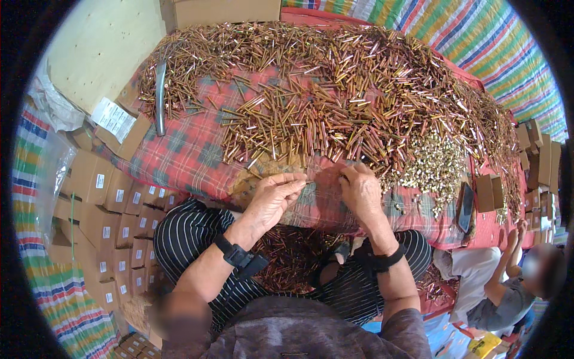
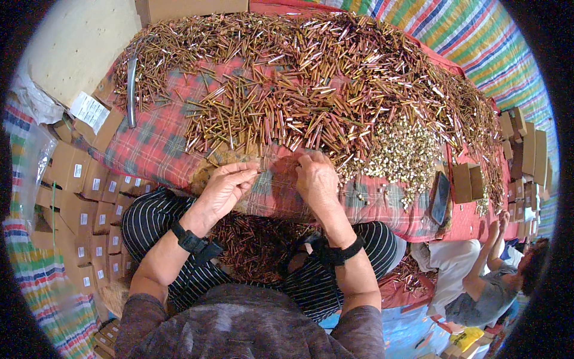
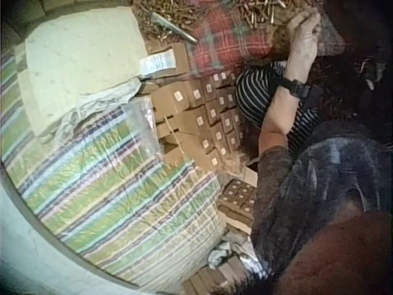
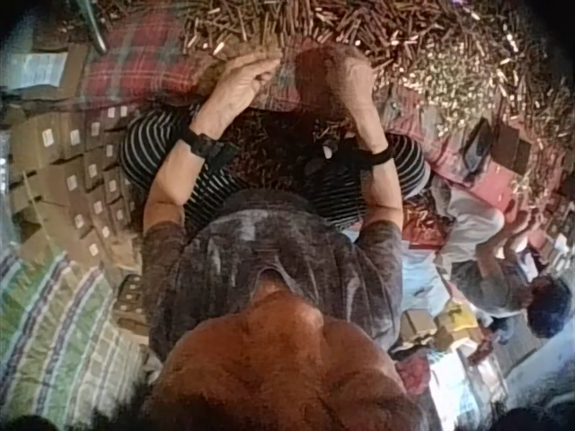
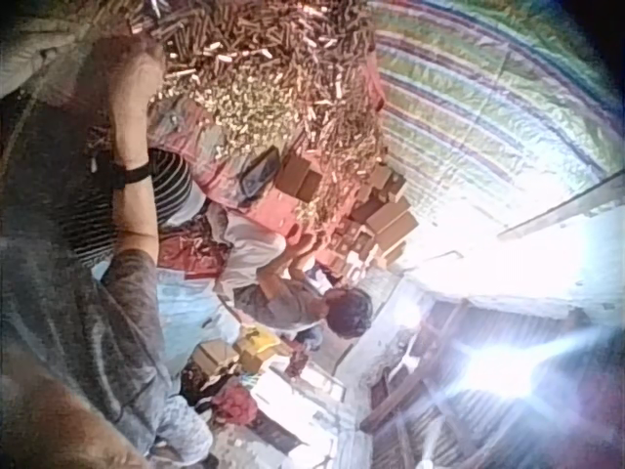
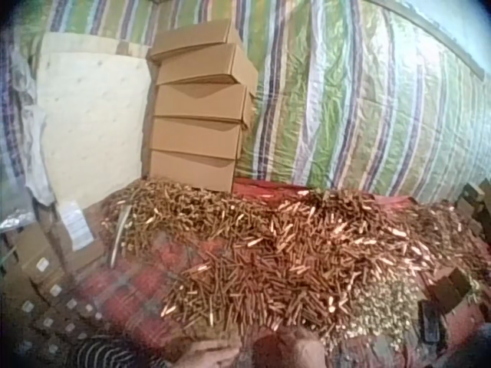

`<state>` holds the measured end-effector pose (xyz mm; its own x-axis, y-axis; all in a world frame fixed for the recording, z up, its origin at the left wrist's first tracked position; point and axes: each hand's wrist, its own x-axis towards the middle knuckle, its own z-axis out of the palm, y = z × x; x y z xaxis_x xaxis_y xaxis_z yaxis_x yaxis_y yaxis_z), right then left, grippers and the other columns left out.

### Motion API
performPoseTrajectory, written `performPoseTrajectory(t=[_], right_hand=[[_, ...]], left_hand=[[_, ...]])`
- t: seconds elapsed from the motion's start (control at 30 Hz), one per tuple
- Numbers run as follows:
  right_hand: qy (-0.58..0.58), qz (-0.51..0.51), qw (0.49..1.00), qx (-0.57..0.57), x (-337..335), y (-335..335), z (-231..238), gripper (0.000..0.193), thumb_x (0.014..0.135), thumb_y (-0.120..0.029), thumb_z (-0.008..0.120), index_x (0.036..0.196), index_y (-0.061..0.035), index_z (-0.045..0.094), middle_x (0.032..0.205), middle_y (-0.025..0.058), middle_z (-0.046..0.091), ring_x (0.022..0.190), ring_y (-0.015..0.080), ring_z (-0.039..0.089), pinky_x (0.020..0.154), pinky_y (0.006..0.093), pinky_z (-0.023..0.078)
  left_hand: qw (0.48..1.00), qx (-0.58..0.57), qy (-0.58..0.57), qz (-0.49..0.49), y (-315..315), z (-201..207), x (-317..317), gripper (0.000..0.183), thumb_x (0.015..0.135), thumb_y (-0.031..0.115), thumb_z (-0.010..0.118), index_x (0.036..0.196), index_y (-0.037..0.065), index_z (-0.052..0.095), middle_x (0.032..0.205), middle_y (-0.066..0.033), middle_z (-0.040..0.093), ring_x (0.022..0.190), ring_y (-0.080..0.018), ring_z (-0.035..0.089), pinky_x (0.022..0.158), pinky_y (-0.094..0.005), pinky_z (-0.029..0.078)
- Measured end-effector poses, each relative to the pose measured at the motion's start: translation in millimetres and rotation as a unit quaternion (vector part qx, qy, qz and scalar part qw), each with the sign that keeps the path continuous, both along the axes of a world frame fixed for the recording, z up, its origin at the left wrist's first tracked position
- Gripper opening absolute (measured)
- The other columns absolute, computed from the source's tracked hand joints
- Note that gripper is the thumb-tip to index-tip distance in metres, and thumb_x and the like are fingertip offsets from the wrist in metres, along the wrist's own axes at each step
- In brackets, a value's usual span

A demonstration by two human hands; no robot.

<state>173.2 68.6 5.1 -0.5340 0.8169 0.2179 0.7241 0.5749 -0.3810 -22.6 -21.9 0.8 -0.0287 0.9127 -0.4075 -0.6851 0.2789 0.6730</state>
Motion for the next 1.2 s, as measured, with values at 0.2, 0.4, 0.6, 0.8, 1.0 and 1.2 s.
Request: performPoseTrajectory(t=[0.2,0.4,0.6,0.8,1.0,1.2], right_hand=[[0.097,0.004,0.995,0.037,-19,-4,4,0.011,0.078,-0.002,0.059,0.088,-0.0016,0.062,0.08,0.0107,0.062,0.07,0.0285,0.061,0.061,0.0359,0.049],[0.485,-0.022,0.752,-0.445,-30,-23,22,0.011,0.087,-0.007,0.059,0.091,0.0019,0.062,0.079,0.0017,0.064,0.068,0.0063,0.059,0.061,0.0212,0.047],[0.452,0.001,0.796,-0.404,-38,-35,19,0.009,0.087,-0.004,0.06,0.095,0.0004,0.062,0.077,0.0015,0.064,0.068,0.0059,0.058,0.062,0.0208,0.047],[0.402,0.02,0.826,-0.394,-36,-36,17,0.011,0.088,-0.007,0.06,0.095,0.0005,0.062,0.079,0.0025,0.064,0.072,0.0072,0.058,0.064,0.0216,0.047],[0.293,0.06,0.928,-0.223,-38,-38,28,0.012,0.088,-0.01,0.06,0.094,0.0003,0.062,0.078,0.0053,0.063,0.073,0.0108,0.059,0.066,0.0268,0.048],[0.324,0.018,0.889,-0.323,-40,-39,23,0.016,0.087,-0.015,0.062,0.091,0.0007,0.061,0.077,0.0111,0.062,0.068,0.0163,0.059,0.061,0.03,0.046]], left_hand=[[0.999,0.012,0.036,-0.01,-4,-1,-4,0.017,0.087,0.009,0.06,0.101,-0.002,0.061,0.075,0.0027,0.053,0.063,-0.0039,0.045,0.055,-0.0159,0.036],[0.999,0.02,0.025,-0.008,-4,11,-2,0.014,0.089,0.012,0.059,0.097,0.001,0.062,0.07,0.0048,0.048,0.058,-0.0031,0.041,0.049,-0.017,0.031],[0.999,0.032,0.03,0.005,-3,9,3,0.011,0.087,0.011,0.061,0.094,0.002,0.062,0.071,0.0044,0.05,0.058,-0.0035,0.041,0.051,-0.0175,0.031],[0.998,0.037,0.041,0.006,-2,6,3,0.008,0.085,0.009,0.062,0.091,0.003,0.062,0.073,0.0043,0.053,0.06,-0.0034,0.041,0.054,-0.0177,0.031],[0.99,0.057,0.126,0.008,-6,9,3,0.006,0.085,0.008,0.062,0.089,0.004,0.062,0.073,0.0043,0.053,0.06,-0.0031,0.04,0.054,-0.0181,0.032],[0.987,0.078,0.141,-0.013,-5,9,7,0.008,0.084,0.009,0.062,0.09,0.004,0.061,0.071,0.0052,0.052,0.06,-0.0029,0.04,0.053,-0.0175,0.032]])
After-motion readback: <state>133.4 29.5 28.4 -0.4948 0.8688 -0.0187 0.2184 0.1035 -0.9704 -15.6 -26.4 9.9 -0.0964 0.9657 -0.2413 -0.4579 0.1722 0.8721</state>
